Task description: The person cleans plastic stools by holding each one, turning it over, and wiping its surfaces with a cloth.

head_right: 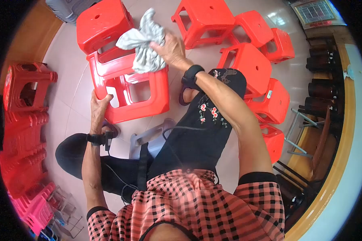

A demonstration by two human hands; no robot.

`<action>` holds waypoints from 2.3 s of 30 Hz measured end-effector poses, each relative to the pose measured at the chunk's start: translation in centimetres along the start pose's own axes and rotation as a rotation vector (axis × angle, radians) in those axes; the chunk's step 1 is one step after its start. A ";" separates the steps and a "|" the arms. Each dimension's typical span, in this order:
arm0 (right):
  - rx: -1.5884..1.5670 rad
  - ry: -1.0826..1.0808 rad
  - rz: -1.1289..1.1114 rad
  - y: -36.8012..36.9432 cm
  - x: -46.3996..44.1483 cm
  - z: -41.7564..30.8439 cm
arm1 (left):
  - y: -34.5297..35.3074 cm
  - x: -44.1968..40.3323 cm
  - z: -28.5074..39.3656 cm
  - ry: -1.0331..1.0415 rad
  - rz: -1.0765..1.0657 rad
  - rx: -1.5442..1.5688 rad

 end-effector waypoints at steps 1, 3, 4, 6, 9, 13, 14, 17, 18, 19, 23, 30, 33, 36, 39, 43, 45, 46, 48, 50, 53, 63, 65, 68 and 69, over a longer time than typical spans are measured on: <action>0.011 0.006 -0.048 0.3 1.1 -0.5 | 0.1 -0.2 -0.4 -0.033 -0.005 -0.022; -0.069 0.047 -0.273 1.1 4.1 -0.8 | 0.2 -0.5 -1.3 -0.104 -0.012 -0.068; 0.049 0.045 -0.425 1.3 5.6 -1.2 | 0.1 -0.9 -2.8 -0.091 0.010 -0.040; 0.171 -0.094 -0.627 3.2 8.7 0.3 | 0.0 -1.4 -6.3 -0.064 0.054 0.020; 0.146 -0.051 -0.898 2.0 10.2 -1.5 | 0.0 -1.4 -7.0 -0.044 0.039 0.096; -0.181 0.116 -0.617 0.7 6.6 1.5 | -0.3 -1.9 -8.0 -0.089 -0.049 0.126; -0.170 0.284 -0.493 0.0 4.9 2.4 | -0.4 -1.9 -7.8 -0.110 -0.066 0.114; -0.607 0.734 -0.167 -0.5 1.8 5.2 | -0.7 -1.5 -5.7 -0.127 -0.147 0.125; -0.554 0.852 -0.101 0.7 1.0 7.7 | -0.5 -1.5 -4.9 -0.124 -0.179 0.140; -0.602 0.879 -0.088 1.0 1.1 7.9 | -0.3 -1.5 -4.5 -0.126 -0.175 0.167; -0.562 0.718 -0.155 -0.5 2.5 2.8 | -0.2 -1.3 -4.6 -0.097 -0.166 0.241; -0.384 0.207 -0.225 -1.6 2.6 -0.3 | -0.9 -1.6 -7.0 -0.128 -0.239 0.225; -0.624 -0.054 -0.055 -0.7 3.1 -2.1 | -0.4 -1.5 -8.6 -0.118 -0.249 0.179; -0.696 -0.095 -0.074 0.3 3.4 -3.3 | -0.1 -1.3 -9.5 -0.091 -0.246 0.054; -0.527 -0.046 0.005 0.7 3.8 -4.0 | 0.4 -1.6 -10.4 -0.103 -0.208 -0.479; -0.389 0.054 0.035 1.2 3.6 -4.2 | 2.4 2.4 -3.6 -0.080 -0.523 0.098; -0.408 0.097 -0.003 2.1 3.2 -3.0 | 3.8 4.3 0.3 -0.027 -0.466 0.150; -0.404 0.079 0.000 2.4 3.2 -3.0 | 4.1 4.8 1.3 -0.001 -0.434 0.175; -0.361 0.070 -0.032 2.7 3.6 -3.5 | 5.2 4.7 0.2 -0.076 -0.498 0.293; -0.359 0.039 0.041 3.2 3.7 -3.6 | 6.5 4.8 -2.3 -0.127 -0.518 0.512; -0.248 -0.008 0.053 2.9 3.3 -3.5 | 7.1 5.0 -2.0 -0.183 -0.362 0.541; -0.051 -0.142 -0.164 3.8 5.7 -4.4 | 5.5 2.3 -7.2 -0.305 -0.434 0.627; 0.137 -0.188 -0.396 4.5 7.8 -4.6 | 5.3 1.2 -7.3 -0.212 -0.352 0.696; 0.206 -0.463 -0.531 5.4 12.6 -6.6 | 4.9 1.9 -1.6 -0.153 -0.125 0.753; 0.005 -0.602 -0.467 6.4 13.6 -7.0 | 4.7 1.5 -2.8 -0.201 -0.002 0.752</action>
Point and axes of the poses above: each hand's wrist, its own x-axis away from the middle knuckle, its own y-axis out of the palm, z = x × y, the point moved 3 cm from there along -x, towards the middle knuckle, and after that the axes turned 11 degrees about y, right-handed, at the moved point
